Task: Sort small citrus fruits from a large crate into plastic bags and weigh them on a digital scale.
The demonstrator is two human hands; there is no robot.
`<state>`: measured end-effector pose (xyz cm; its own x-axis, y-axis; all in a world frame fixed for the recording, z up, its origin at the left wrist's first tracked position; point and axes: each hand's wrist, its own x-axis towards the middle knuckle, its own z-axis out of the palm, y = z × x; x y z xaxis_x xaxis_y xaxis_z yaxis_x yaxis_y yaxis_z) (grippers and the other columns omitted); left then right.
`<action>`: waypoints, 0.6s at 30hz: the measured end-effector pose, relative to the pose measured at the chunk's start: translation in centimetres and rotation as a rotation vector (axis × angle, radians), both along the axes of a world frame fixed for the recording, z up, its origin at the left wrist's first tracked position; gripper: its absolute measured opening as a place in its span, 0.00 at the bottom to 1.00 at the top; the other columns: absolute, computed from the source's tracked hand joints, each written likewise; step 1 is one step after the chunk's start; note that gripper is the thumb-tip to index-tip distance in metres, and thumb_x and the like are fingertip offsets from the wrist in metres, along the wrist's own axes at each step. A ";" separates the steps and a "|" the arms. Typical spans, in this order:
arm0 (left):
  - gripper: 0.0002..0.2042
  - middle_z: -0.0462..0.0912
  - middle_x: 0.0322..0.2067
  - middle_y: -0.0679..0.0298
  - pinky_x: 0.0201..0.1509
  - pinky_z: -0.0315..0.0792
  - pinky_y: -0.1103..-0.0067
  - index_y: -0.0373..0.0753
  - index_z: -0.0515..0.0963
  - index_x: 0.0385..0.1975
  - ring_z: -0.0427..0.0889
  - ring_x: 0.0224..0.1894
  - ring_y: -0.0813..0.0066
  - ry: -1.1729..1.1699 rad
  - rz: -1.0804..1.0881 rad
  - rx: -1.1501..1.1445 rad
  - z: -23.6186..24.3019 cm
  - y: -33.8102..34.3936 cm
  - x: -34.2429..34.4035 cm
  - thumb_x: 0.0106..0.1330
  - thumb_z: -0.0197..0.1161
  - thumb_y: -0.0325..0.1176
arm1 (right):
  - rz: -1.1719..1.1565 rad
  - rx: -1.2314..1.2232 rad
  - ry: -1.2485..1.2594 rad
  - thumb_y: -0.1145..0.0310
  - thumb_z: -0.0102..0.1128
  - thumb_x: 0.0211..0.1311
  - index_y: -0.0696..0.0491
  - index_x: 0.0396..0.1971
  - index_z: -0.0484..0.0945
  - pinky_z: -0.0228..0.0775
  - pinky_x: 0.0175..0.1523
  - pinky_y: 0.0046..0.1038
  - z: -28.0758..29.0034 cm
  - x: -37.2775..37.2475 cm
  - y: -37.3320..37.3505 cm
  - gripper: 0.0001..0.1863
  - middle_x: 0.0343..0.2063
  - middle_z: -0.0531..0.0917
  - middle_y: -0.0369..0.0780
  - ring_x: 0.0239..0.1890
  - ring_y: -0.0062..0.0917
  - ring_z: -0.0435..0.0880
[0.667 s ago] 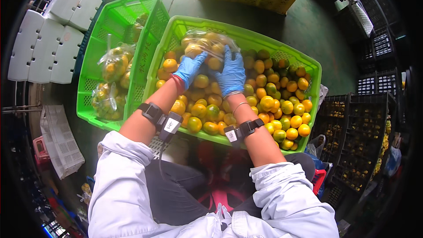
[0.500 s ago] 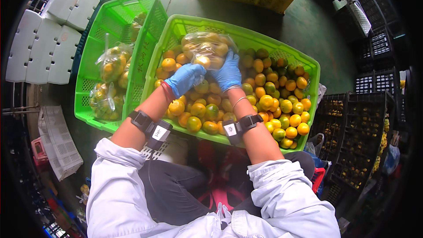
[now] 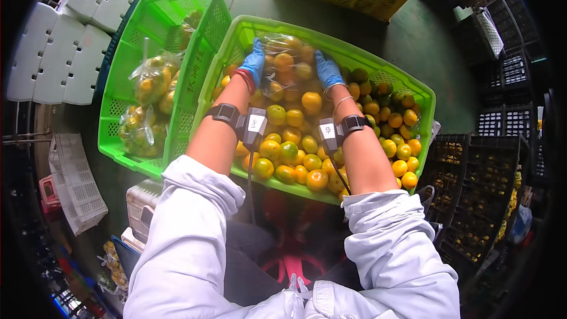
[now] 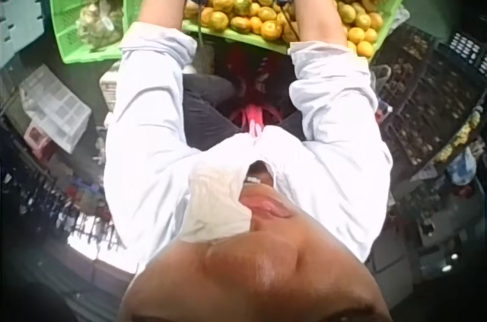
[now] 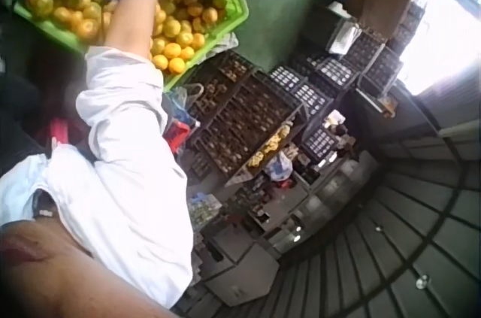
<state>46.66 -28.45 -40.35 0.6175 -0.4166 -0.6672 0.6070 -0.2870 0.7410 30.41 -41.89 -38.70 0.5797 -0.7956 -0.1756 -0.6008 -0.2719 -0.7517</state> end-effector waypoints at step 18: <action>0.46 0.52 0.63 0.50 0.65 0.50 0.75 0.35 0.53 0.63 0.53 0.64 0.64 -0.245 -0.490 0.249 3.7 1.9 0.5 0.56 0.36 0.71 | 0.528 -0.320 0.473 0.35 0.42 0.53 0.60 0.43 0.75 0.67 0.51 0.37 6.2 1.4 1.8 0.40 0.44 0.76 0.53 0.45 0.44 0.76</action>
<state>47.13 -26.55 -36.70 0.5412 -0.5410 -0.6437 0.1807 -0.6728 0.7174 31.78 -40.07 -32.45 0.8168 -0.4885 -0.3069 -0.5686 -0.7717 -0.2848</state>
